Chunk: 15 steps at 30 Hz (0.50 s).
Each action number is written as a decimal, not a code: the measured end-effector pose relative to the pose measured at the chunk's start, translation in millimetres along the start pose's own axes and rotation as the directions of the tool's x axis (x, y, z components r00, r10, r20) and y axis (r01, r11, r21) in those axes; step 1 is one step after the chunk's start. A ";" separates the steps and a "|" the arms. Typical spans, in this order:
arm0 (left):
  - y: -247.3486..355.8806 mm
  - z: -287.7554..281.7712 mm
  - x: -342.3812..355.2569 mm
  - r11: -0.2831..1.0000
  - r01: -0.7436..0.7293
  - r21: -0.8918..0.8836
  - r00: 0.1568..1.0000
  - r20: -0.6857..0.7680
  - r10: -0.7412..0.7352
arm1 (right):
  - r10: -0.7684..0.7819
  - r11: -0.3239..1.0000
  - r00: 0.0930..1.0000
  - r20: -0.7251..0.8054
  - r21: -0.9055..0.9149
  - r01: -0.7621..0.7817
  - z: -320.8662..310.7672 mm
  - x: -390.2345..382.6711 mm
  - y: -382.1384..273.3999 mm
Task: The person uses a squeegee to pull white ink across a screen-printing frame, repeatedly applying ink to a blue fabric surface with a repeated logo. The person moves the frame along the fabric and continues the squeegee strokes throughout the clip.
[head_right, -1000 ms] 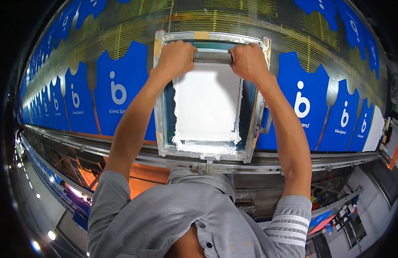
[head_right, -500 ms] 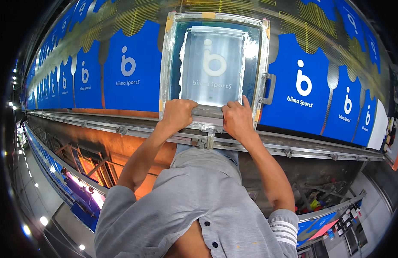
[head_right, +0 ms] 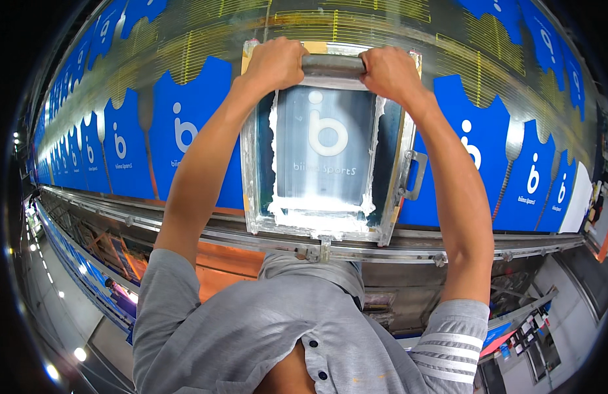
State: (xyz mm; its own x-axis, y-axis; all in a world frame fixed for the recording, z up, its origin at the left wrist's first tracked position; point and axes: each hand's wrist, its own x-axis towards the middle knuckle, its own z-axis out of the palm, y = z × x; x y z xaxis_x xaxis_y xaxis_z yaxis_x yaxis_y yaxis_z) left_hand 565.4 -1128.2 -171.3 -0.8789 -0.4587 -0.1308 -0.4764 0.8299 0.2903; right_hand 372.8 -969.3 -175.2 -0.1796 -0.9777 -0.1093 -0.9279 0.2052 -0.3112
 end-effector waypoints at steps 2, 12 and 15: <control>-1.4 3.4 3.3 1.000 0.011 0.002 0.999 0.032 -0.011 | -0.015 1.000 1.000 -0.014 0.022 0.016 11.1 8.0 12.3; 46.0 33.2 -118.9 0.994 0.072 -0.077 0.996 0.063 -0.067 | -0.098 0.994 0.995 -0.010 0.039 0.098 33.3 -106.6 -53.5; 67.2 52.5 -181.1 0.986 0.082 -0.143 0.996 0.033 -0.078 | -0.115 0.990 0.993 -0.030 0.080 0.117 46.7 -161.3 -78.9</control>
State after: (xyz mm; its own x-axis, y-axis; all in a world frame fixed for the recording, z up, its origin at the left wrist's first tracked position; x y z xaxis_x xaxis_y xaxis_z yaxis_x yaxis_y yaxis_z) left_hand 691.3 -972.7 -177.9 -0.8395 -0.5112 -0.1842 -0.5383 0.7357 0.4111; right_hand 490.2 -825.7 -177.1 -0.0815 -0.9957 -0.0443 -0.9136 0.0924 -0.3961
